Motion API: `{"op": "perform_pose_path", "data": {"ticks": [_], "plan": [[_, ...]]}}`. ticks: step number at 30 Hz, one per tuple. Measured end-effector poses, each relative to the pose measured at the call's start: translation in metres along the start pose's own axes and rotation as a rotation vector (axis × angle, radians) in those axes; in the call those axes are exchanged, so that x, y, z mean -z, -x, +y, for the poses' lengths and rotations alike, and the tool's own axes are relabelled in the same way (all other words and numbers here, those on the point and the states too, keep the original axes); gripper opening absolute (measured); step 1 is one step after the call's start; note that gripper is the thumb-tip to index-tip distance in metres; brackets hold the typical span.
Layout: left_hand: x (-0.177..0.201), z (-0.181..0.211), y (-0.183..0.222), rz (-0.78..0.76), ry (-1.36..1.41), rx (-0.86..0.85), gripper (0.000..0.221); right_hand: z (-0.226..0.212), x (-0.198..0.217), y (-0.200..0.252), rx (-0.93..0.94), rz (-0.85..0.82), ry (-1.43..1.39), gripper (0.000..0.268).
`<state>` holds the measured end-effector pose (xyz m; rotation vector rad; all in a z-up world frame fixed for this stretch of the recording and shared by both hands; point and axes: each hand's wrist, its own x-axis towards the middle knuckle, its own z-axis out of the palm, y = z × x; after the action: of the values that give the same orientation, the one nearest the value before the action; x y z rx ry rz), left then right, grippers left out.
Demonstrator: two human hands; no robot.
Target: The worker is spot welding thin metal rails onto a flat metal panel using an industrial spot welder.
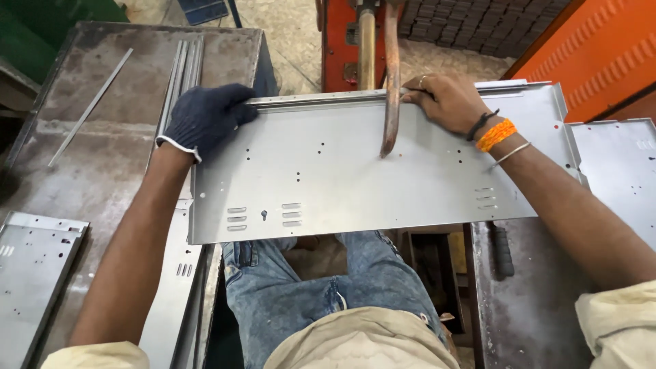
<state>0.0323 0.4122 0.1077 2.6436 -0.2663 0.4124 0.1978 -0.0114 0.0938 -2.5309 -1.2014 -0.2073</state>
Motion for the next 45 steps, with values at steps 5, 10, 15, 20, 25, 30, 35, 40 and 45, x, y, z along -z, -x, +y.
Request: {"op": "perform_pose_path", "data": {"ticks": [5,10,15,20,25,30,35,40,45], "plan": [[-0.035,-0.027,-0.009,0.013,-0.163,-0.059,0.023,-0.001,0.001,0.004,0.090,0.066,0.061,0.032],[-0.037,-0.028,-0.009,-0.005,-0.208,-0.048,0.017,0.002,-0.003,0.000,-0.056,-0.076,0.201,0.042],[-0.037,-0.025,0.001,-0.047,-0.272,-0.032,0.017,0.003,-0.001,0.009,0.060,0.034,0.118,0.044],[-0.027,0.024,0.051,-0.109,-0.238,0.015,0.021,-0.025,0.001,0.069,-0.103,-0.160,0.250,0.050],[-0.035,0.035,0.079,-0.118,-0.186,0.027,0.018,-0.036,-0.002,0.099,0.158,0.153,0.133,0.037],[-0.029,0.029,0.067,-0.094,-0.289,-0.026,0.014,-0.043,0.008,0.090,0.026,0.027,0.155,0.037],[-0.030,0.028,0.065,-0.082,-0.272,-0.032,0.016,-0.040,-0.004,0.093,0.017,0.036,0.097,0.032],[-0.040,0.044,0.055,-0.072,-0.272,-0.033,0.019,-0.025,0.005,0.105,0.126,0.152,0.098,0.041],[-0.067,0.095,0.019,-0.081,-0.179,-0.049,0.019,0.009,0.032,0.139,-0.130,0.030,0.289,0.056]]}}
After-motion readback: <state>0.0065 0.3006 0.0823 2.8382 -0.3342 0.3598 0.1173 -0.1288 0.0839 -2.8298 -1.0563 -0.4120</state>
